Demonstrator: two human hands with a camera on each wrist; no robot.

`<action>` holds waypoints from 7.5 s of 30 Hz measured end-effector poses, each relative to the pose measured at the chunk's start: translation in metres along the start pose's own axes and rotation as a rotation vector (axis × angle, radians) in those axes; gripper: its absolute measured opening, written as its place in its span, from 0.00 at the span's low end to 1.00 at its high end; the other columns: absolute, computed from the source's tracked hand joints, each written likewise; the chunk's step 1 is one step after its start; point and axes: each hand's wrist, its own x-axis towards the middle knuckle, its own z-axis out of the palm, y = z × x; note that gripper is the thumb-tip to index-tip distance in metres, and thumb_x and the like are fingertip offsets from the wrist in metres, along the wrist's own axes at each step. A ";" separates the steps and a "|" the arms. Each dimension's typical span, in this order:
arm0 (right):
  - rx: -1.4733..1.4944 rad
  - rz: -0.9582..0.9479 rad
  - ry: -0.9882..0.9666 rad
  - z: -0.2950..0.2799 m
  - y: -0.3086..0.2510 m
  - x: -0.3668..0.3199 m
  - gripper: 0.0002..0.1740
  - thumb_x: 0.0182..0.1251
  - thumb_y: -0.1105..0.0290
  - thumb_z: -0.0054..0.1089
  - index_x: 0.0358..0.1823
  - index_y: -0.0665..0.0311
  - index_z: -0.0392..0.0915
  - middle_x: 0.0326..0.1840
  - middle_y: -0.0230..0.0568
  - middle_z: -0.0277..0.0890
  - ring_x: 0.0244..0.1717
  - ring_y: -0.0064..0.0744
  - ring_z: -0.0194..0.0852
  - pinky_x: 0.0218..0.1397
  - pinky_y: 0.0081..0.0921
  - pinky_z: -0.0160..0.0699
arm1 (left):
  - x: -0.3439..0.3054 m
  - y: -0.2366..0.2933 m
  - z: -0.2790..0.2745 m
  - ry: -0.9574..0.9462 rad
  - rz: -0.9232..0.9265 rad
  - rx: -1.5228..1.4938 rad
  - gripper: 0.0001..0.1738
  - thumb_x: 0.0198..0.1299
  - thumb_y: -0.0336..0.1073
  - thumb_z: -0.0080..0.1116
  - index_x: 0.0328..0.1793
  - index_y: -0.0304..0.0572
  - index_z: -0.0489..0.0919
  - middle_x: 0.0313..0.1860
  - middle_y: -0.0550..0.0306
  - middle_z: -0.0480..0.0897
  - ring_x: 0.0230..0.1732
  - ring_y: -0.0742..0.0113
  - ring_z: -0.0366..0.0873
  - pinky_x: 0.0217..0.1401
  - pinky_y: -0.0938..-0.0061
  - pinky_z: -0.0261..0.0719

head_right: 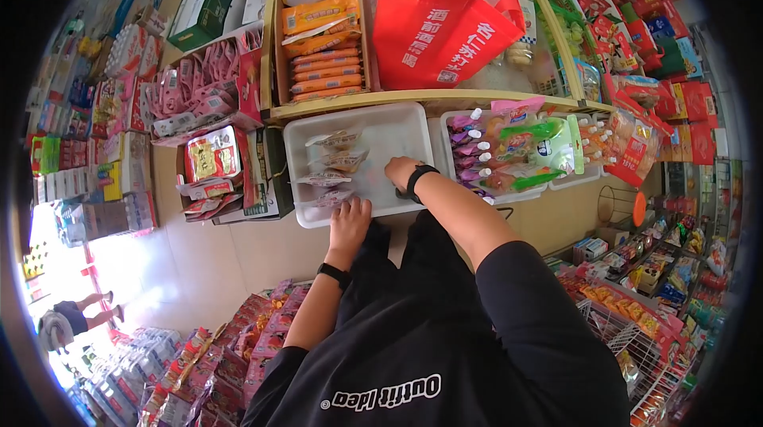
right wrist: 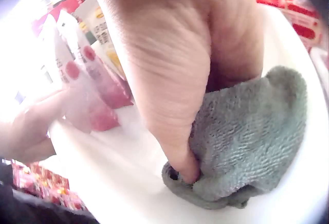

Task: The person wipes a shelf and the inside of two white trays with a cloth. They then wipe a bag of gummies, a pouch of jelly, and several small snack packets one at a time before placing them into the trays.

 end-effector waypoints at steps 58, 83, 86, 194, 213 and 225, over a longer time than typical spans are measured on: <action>-0.196 0.068 0.011 0.011 -0.021 -0.028 0.12 0.52 0.73 0.59 0.38 0.60 0.87 0.44 0.48 0.83 0.47 0.47 0.83 0.46 0.37 0.81 | 0.009 0.008 0.010 -0.002 -0.121 -0.028 0.03 0.54 0.34 0.54 0.33 0.49 0.72 0.27 0.63 0.78 0.30 0.65 0.82 0.30 0.71 0.80; 0.343 0.265 0.742 -0.030 0.041 0.012 0.17 0.54 0.78 0.55 0.47 0.70 0.78 0.49 0.60 0.76 0.50 0.60 0.75 0.56 0.44 0.75 | -0.021 -0.010 -0.027 0.021 -0.179 -0.159 0.23 0.56 0.53 0.60 0.42 0.40 0.74 0.41 0.52 0.77 0.47 0.54 0.74 0.57 0.63 0.70; 0.452 0.230 0.762 -0.004 0.034 0.035 0.19 0.52 0.77 0.58 0.49 0.70 0.77 0.53 0.59 0.74 0.53 0.61 0.73 0.60 0.42 0.73 | -0.033 -0.024 -0.022 0.065 -0.189 -0.146 0.20 0.59 0.50 0.57 0.43 0.40 0.74 0.42 0.53 0.76 0.48 0.54 0.73 0.57 0.61 0.69; 1.352 -0.514 0.338 -0.032 -0.093 -0.142 0.29 0.70 0.65 0.57 0.71 0.61 0.65 0.69 0.44 0.66 0.58 0.31 0.74 0.60 0.29 0.73 | -0.023 -0.045 -0.139 -0.018 -0.572 -1.441 0.35 0.51 0.28 0.64 0.66 0.37 0.65 0.55 0.49 0.75 0.53 0.65 0.75 0.55 0.73 0.75; 0.345 0.432 0.863 -0.066 0.011 -0.099 0.08 0.60 0.63 0.59 0.33 0.59 0.81 0.29 0.52 0.80 0.35 0.55 0.80 0.37 0.46 0.78 | -0.061 -0.078 -0.136 0.205 -0.786 -1.576 0.24 0.41 0.19 0.35 0.45 0.34 0.75 0.35 0.60 0.77 0.38 0.73 0.72 0.44 0.83 0.70; 0.219 0.014 1.207 -0.079 0.018 -0.090 0.10 0.54 0.70 0.64 0.39 0.62 0.80 0.39 0.47 0.80 0.45 0.50 0.78 0.48 0.41 0.76 | -0.049 -0.084 -0.143 0.272 -0.708 -1.691 0.22 0.46 0.28 0.37 0.47 0.33 0.75 0.37 0.59 0.78 0.39 0.70 0.74 0.46 0.79 0.72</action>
